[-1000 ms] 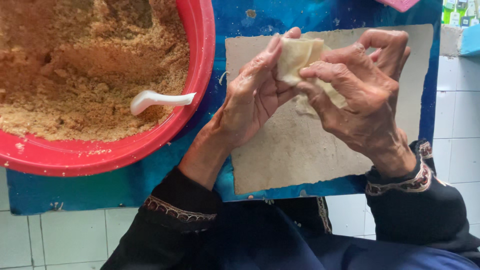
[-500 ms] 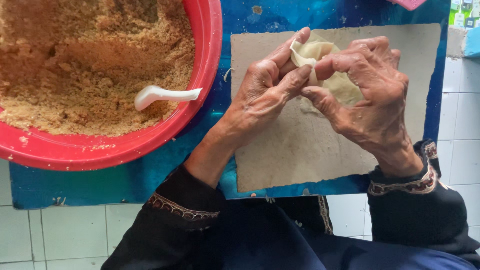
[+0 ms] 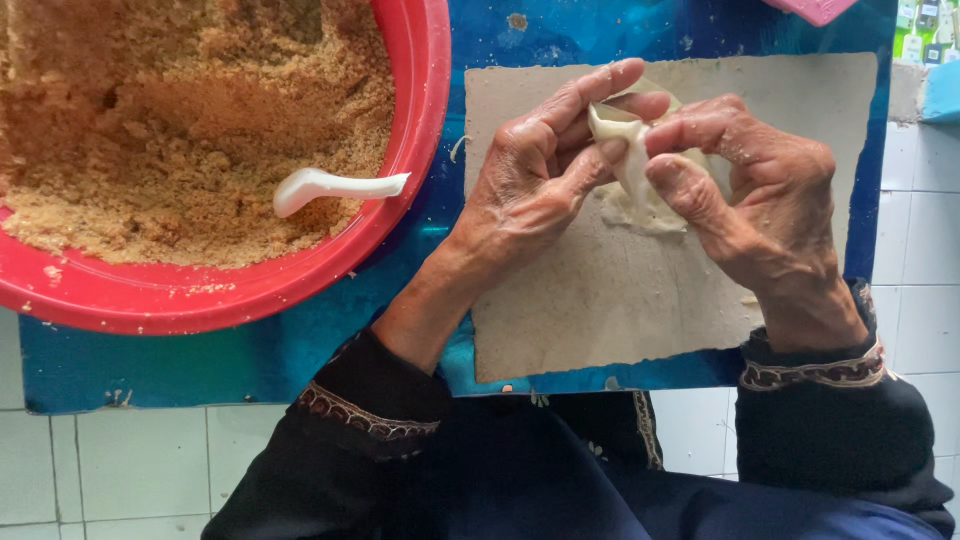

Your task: The person shapes pieces of dough by hand, arranging flattened dough squares into an overlapping diamond pattern on a board on their lap. They then scoop brown coconut-sugar filling from a large red bowl with a plastic spoon onto a dough square and pinch the dough closed around the filling.

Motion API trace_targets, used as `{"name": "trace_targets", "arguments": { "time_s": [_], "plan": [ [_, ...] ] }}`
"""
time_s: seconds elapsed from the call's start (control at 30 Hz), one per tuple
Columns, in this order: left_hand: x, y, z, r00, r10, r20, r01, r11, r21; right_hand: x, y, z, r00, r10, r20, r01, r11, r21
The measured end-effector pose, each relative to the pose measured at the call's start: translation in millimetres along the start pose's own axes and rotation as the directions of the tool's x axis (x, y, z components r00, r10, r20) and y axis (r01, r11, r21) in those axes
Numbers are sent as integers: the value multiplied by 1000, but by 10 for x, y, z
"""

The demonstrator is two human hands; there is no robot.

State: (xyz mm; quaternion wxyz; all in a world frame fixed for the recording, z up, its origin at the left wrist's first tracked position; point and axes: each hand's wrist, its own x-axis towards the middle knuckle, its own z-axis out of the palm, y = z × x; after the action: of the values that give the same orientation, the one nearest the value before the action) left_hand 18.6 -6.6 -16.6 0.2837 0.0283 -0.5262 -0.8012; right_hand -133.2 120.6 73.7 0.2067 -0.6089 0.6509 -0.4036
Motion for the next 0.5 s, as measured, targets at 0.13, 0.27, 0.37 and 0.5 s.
{"name": "trace_targets", "arguments": {
  "time_s": [0.13,0.27,0.37,0.5],
  "plan": [
    [-25,-11,30,1000,19,4,-19,997,79,13,1,28,1000,-21,-21,17,983,-181],
    [-19,-8,49,999,42,2,-42,988,148,8,-2,48,998,-47,-49,33,967,-251],
    [-14,14,45,999,39,-24,-34,983,181,-20,10,68,979,174,-109,-176,984,-7],
    [9,59,33,995,-41,-86,48,996,76,-103,55,17,948,262,-181,-202,934,295]
  ]
}}
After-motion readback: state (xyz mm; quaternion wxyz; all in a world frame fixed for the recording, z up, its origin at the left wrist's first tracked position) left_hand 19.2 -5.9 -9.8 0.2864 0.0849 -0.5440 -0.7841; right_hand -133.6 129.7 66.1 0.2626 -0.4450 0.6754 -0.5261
